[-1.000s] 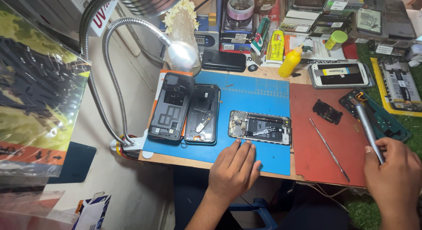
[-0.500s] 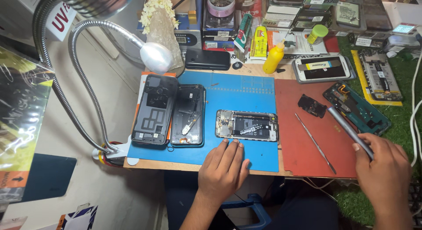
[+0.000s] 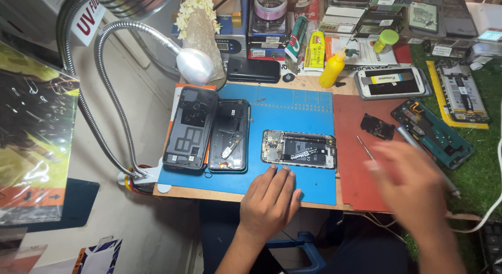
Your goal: The person uses a screwdriver to remove screws from a smartphone's internal frame and then uses a metal prying tool to separate the screen assembly from the chassis. The person then applies a yellow liquid adhesive along the edge of the phone's frame and uses a white stylus to spread the adhesive evenly.
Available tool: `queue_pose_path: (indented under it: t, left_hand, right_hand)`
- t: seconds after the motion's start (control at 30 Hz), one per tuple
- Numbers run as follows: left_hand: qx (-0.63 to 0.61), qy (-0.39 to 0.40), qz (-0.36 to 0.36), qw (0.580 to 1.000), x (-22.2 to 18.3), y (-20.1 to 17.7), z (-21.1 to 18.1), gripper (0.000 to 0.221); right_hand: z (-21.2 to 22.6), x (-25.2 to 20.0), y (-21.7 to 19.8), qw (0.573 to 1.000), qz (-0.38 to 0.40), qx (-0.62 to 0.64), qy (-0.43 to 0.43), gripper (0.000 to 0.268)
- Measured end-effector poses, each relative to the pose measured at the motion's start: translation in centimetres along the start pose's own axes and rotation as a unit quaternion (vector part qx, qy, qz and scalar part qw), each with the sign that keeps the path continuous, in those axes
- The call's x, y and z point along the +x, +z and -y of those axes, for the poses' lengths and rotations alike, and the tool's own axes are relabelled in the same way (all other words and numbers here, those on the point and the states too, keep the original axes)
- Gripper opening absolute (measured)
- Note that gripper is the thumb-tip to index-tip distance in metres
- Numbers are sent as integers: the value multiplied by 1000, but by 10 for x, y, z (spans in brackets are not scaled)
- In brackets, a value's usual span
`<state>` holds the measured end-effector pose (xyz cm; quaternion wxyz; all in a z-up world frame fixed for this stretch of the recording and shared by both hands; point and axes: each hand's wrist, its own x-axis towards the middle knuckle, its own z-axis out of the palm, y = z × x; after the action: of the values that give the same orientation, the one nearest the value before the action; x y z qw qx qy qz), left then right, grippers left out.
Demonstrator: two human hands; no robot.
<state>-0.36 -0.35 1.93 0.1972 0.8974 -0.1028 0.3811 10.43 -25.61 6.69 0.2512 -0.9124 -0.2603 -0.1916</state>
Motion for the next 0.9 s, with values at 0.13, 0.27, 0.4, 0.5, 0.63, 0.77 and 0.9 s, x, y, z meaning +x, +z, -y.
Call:
queue_pose_path:
  t: [0.13, 0.27, 0.4, 0.5, 0.63, 0.77, 0.9]
  left_hand:
    - [-149, -36, -38, 988, -4, -19, -9, 17]
    - [-196, -88, -70, 974, -32, -36, -22, 13]
    - [-213, -148, -80, 962, -103, -14, -34, 12]
    - [-189, -231, -40, 954, -176, 24, -42, 25]
    - [-173, -277, 49, 944, -270, 66, -44, 39]
    - [-129, -309, 121, 935, -307, 86, -36, 38]
    - [-164, -356, 174, 903, -313, 77, -23, 39]
  right_hand:
    - [52, 41, 31, 981, 128, 81, -120, 56]
    - [69, 74, 39, 961, 241, 39, -129, 78]
    - [69, 92, 39, 943, 306, 53, -118, 83]
    - [66, 102, 41, 937, 317, 64, -135, 76]
    - [64, 96, 49, 948, 239, 51, -202, 68]
    - [56, 86, 54, 952, 184, 43, -242, 54]
    - [52, 78, 59, 960, 106, 48, -254, 33]
